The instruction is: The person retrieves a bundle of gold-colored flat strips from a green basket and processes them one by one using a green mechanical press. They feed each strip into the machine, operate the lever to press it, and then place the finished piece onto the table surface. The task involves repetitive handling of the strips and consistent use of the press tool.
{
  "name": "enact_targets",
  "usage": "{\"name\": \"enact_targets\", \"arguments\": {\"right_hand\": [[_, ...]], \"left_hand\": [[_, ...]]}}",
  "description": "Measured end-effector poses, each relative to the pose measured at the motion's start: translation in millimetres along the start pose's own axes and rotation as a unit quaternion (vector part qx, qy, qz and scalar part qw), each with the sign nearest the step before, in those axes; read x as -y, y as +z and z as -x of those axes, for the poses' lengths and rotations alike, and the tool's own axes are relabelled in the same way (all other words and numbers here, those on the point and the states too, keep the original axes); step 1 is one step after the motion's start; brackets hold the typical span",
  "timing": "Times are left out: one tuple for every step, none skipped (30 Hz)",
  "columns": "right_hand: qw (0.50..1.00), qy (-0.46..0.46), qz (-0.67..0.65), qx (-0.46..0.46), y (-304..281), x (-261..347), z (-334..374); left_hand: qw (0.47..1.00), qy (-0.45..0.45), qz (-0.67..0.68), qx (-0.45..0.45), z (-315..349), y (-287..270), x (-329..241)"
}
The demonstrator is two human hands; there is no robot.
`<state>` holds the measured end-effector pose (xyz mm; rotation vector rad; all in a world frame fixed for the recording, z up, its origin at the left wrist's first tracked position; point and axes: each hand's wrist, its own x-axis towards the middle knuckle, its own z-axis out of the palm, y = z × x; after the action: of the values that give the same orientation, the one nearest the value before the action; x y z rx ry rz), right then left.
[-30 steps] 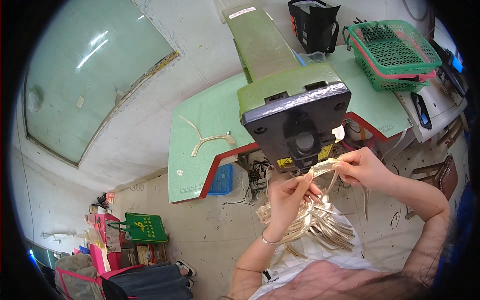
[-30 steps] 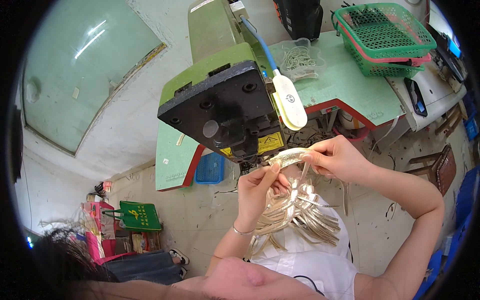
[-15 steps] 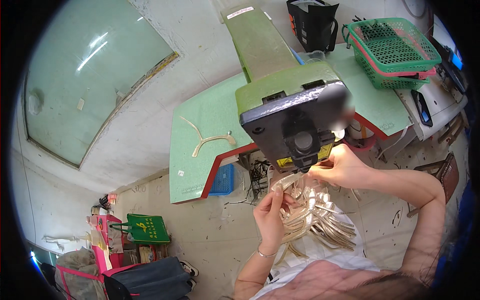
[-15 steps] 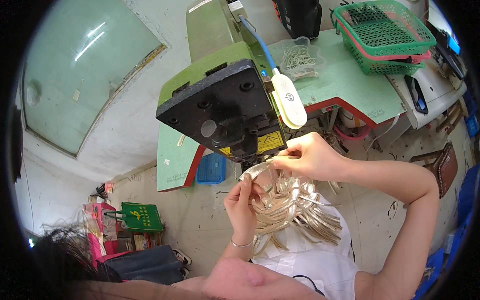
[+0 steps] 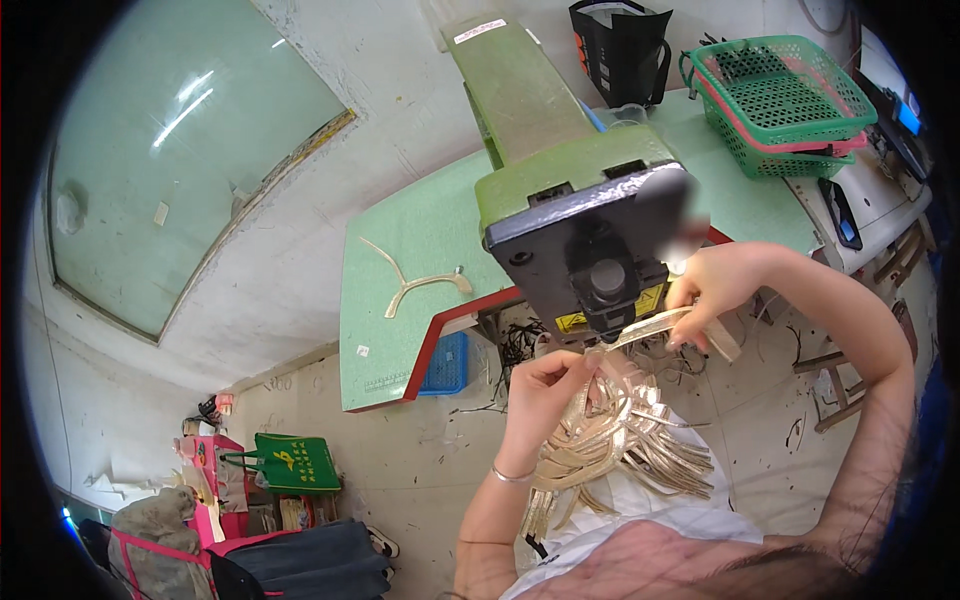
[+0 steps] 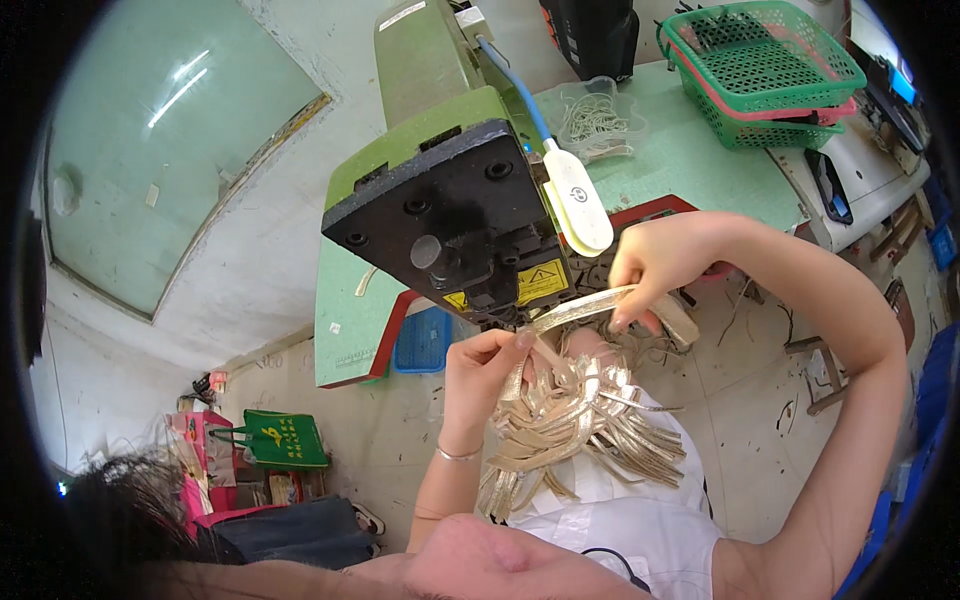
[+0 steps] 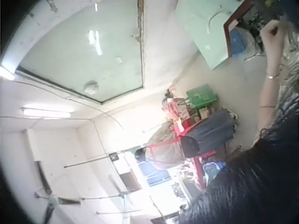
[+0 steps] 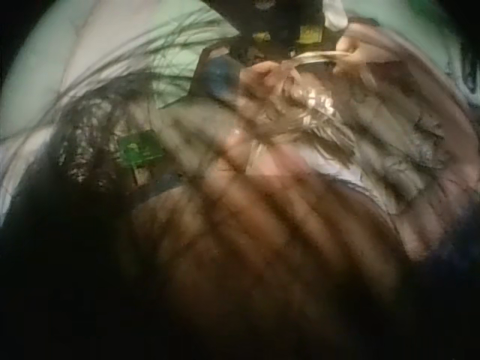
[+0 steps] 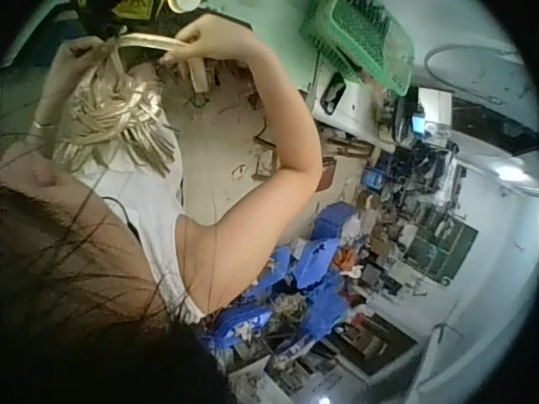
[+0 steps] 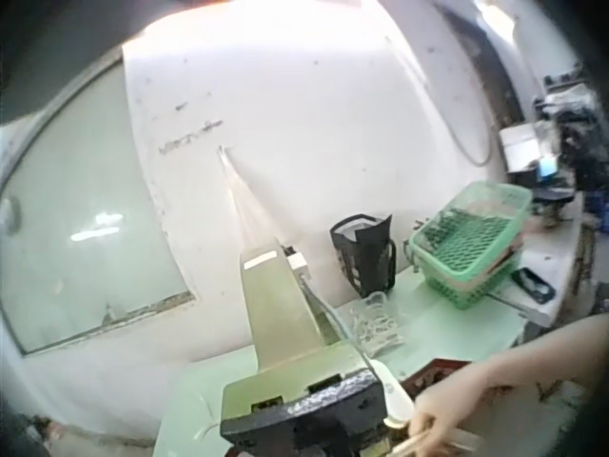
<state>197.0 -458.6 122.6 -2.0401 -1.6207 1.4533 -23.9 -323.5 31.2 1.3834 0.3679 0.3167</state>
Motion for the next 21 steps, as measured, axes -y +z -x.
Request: {"name": "enact_targets", "arguments": {"right_hand": [[0.997, -0.016, -0.064, -0.03, 4.4, -12.1, 9.6], [0.99, -0.037, -0.127, -0.055, 8.1, -17.0, 12.0], [0.976, -0.032, -0.195, -0.095, 14.2, -16.6, 11.5], [0.955, -0.027, -0.262, -0.134, 22.6, -10.4, 12.6], [0.928, -0.02, -0.328, -0.178, 30.3, -6.5, 15.4], [0.92, -0.04, -0.343, -0.185, 37.2, -17.3, 8.0], [0.906, -0.03, -0.386, -0.173, 40.1, -22.8, 4.7], [0.889, -0.021, -0.429, -0.16, 42.0, -27.1, 2.7], [0.87, -0.013, -0.471, -0.146, 43.8, -29.0, 2.2], [0.844, -0.008, -0.511, -0.16, 46.6, -25.6, 0.9], [0.85, -0.006, -0.505, -0.15, 45.4, -21.1, -1.2], [0.855, -0.004, -0.5, -0.139, 43.6, -16.4, -2.7], [0.86, -0.002, -0.494, -0.129, 42.6, -13.8, -3.5], [0.872, -0.022, -0.474, -0.12, 42.5, -12.4, -4.3], [0.883, -0.042, -0.453, -0.111, 42.7, -11.5, -5.1], [0.894, -0.062, -0.433, -0.102, 43.1, -10.4, -6.0], [0.899, -0.072, -0.418, -0.108, 44.4, -9.6, -6.0], [0.904, -0.082, -0.404, -0.114, 46.6, -8.6, -6.6], [0.909, -0.092, -0.389, -0.119, 48.3, -7.7, -7.7], [0.918, -0.117, -0.356, -0.129, 49.6, -7.4, -10.2], [0.921, -0.112, -0.342, -0.148, 51.3, -3.8, -11.1]], "left_hand": [[1.0, 0.002, 0.017, -0.015, 4.0, 3.3, 0.3], [0.999, 0.002, 0.032, -0.037, 8.0, 5.0, 3.3], [0.998, 0.017, 0.041, -0.053, 10.4, 6.1, 7.6], [0.996, 0.032, 0.05, -0.07, 12.6, 7.0, 12.0], [0.994, 0.047, 0.057, -0.081, 14.4, 8.2, 14.8], [0.993, 0.054, 0.052, -0.093, 16.9, 9.2, 17.7], [0.991, 0.06, 0.047, -0.105, 19.7, 10.1, 20.6], [0.99, 0.068, 0.04, -0.118, 22.0, 10.6, 22.1], [0.988, 0.065, 0.051, -0.127, 24.3, 11.6, 21.3], [0.987, 0.063, 0.062, -0.137, 26.9, 13.3, 19.3], [0.984, 0.061, 0.071, -0.149, 29.8, 13.3, 17.7], [0.984, 0.056, 0.072, -0.152, 33.0, 10.8, 18.8], [0.984, 0.05, 0.072, -0.155, 36.4, 7.1, 21.0], [0.984, 0.045, 0.075, -0.158, 39.2, 4.4, 23.3], [0.981, 0.045, 0.082, -0.168, 41.1, 3.9, 24.4], [0.979, 0.045, 0.089, -0.178, 42.7, 3.6, 25.3], [0.977, 0.044, 0.096, -0.187, 44.2, 4.5, 25.2], [0.975, 0.044, 0.109, -0.191, 45.9, 4.8, 24.3], [0.972, 0.044, 0.122, -0.195, 47.8, 4.4, 22.7], [0.97, 0.044, 0.135, -0.199, 50.0, 3.7, 21.9], [0.968, 0.049, 0.13, -0.207, 52.3, 1.6, 23.8]]}}
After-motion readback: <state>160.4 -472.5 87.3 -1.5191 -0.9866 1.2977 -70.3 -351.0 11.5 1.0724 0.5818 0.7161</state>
